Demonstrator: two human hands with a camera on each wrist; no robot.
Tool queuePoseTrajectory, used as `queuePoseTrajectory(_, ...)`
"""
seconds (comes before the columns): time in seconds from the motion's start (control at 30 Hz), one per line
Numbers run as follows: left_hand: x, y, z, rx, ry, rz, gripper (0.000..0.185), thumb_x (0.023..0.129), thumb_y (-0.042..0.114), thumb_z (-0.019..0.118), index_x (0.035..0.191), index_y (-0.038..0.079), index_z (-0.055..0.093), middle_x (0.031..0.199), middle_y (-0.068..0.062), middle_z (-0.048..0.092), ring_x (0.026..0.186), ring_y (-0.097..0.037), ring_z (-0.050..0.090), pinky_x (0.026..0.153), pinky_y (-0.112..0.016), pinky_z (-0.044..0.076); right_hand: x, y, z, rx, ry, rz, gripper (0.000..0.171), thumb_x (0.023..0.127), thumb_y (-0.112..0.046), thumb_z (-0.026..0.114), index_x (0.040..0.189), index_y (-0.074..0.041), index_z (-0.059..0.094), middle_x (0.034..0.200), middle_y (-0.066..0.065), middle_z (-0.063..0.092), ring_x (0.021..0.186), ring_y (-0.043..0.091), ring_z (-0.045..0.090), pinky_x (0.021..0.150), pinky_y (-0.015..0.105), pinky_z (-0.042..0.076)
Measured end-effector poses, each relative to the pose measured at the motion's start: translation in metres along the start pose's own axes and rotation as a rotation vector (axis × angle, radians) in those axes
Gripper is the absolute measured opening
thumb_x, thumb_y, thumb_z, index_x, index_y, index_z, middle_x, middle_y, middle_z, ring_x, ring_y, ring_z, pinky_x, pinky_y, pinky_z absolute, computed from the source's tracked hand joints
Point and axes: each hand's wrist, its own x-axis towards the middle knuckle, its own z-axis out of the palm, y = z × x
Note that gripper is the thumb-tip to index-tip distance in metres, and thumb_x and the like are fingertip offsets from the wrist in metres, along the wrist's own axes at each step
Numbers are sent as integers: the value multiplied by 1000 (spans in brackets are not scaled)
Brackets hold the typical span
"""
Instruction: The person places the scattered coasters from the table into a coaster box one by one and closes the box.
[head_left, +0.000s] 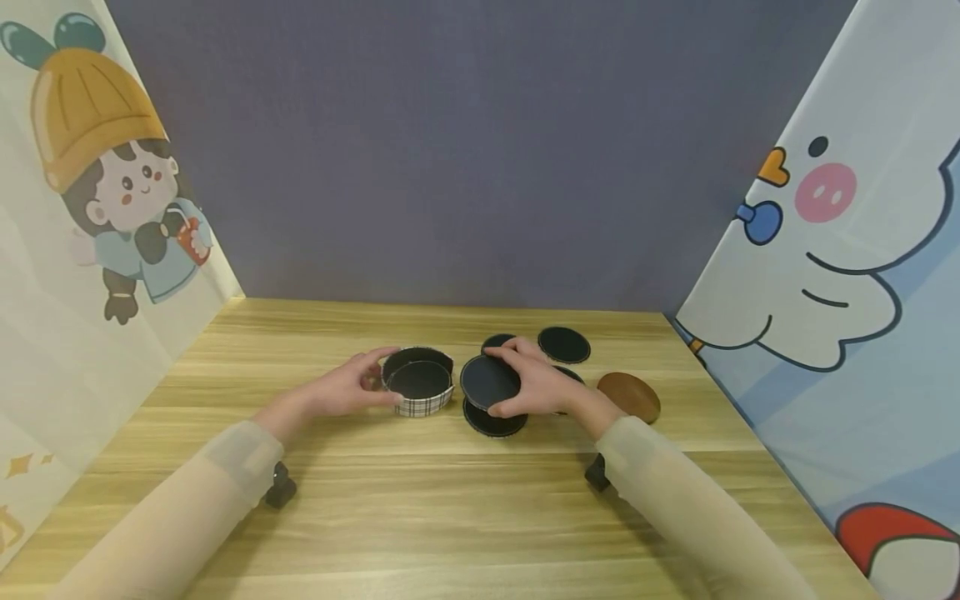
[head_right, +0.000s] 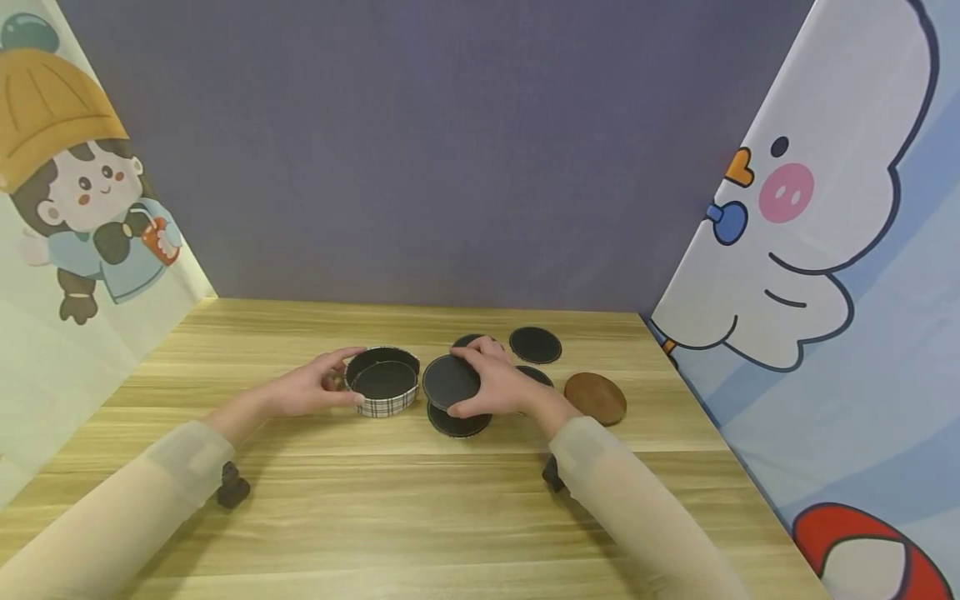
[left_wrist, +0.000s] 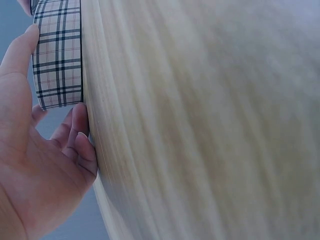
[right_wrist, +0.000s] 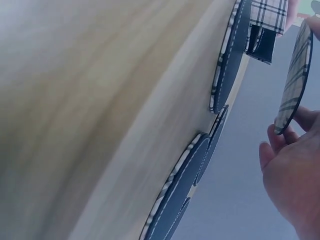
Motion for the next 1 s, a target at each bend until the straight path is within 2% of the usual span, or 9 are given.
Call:
queuePoseTrajectory(0.27, 1, -1, 0, 13, 2, 1, 106, 94, 53, 86, 175, 23, 25, 147, -26, 52, 123, -36, 62, 99, -51, 61, 16, -5, 2, -28, 1, 1, 106, 80, -56, 86, 170, -23, 42, 160, 11, 40, 140, 35, 42, 109, 57, 45)
queuePoseTrajectory(0.57, 0, 1, 0, 1, -4, -4, 107, 94, 52, 86, 176, 22, 24, 147, -26, 51, 121, -34, 62, 94, -45, 61, 38, -15, 4, -37, 13, -9, 104, 80, -56, 85, 169, -23, 43, 156, 12, 42, 139, 34, 40, 113, 58, 39)
queuePoseTrajectory(0.77, -1, 2, 0, 0, -5, -4, 106, 94, 53, 85, 176, 23, 24, 151, -28, 48, 126, -38, 61, 100, -51, 61, 49, -24, 7, -26, 12, 2, 105, 81, -55, 86, 170, -23, 42, 156, 11, 41, 139, 34, 39, 113, 58, 40)
queuePoseTrajectory(1.0, -3, 2, 0, -8, -18, -7, 104, 96, 54, 83, 176, 25, 23, 156, -31, 45, 132, -42, 59, 104, -57, 59, 65, -30, 16, -21, 13, -19, 105, 81, -55, 86, 169, -16, 43, 160, 14, 39, 141, 34, 38, 115, 57, 37)
